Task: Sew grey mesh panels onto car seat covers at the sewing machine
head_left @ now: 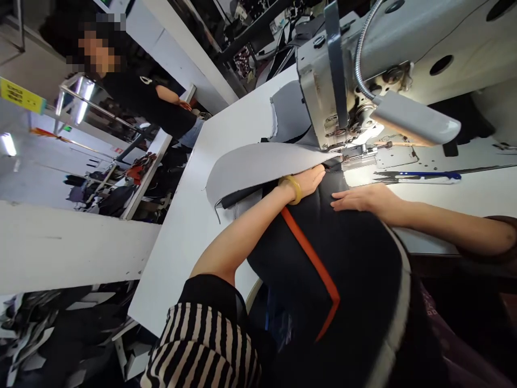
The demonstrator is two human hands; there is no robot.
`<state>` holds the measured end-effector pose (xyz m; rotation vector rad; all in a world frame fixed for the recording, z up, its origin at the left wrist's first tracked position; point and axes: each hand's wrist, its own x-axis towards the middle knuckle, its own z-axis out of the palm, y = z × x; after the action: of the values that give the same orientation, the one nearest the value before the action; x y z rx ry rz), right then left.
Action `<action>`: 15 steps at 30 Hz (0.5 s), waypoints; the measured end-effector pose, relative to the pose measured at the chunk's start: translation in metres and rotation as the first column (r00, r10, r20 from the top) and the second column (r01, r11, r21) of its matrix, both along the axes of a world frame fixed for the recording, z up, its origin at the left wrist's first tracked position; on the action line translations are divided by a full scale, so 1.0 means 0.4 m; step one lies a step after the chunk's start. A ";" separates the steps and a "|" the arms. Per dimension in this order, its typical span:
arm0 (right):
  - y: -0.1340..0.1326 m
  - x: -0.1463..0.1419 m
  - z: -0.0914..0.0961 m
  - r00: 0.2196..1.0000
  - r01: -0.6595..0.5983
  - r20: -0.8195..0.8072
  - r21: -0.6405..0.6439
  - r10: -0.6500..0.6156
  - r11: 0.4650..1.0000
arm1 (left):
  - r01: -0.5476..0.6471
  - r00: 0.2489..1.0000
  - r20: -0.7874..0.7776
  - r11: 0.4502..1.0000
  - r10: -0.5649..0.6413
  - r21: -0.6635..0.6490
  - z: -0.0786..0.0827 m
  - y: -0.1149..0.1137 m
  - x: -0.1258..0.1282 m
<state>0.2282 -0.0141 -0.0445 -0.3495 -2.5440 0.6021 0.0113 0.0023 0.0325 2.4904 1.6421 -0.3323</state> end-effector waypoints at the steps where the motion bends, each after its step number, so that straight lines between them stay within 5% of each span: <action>1: 0.004 0.019 0.003 0.999 0.033 0.003 -0.069 -0.033 0.997 | 0.011 1.000 -0.017 1.000 -0.011 -0.012 0.006 -0.004 0.006; 6: -0.035 0.098 0.005 0.996 0.082 0.046 -0.279 -0.072 0.957 | -0.051 0.996 -0.077 0.998 0.048 -0.033 0.019 -0.077 0.045; 11: -0.107 0.121 -0.019 0.992 0.079 0.110 -0.219 -0.056 0.972 | -0.102 0.991 -0.076 0.994 0.105 0.044 -0.023 -0.150 0.057; 15: -0.104 0.111 -0.010 0.989 0.086 0.129 -0.098 -0.073 0.991 | -0.086 0.995 -0.050 0.992 0.091 0.097 -0.046 -0.141 0.051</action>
<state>0.2727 -0.0555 -0.0484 -0.5389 -2.6084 0.7035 0.0317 -0.0540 0.0140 2.4868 1.8238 -0.3205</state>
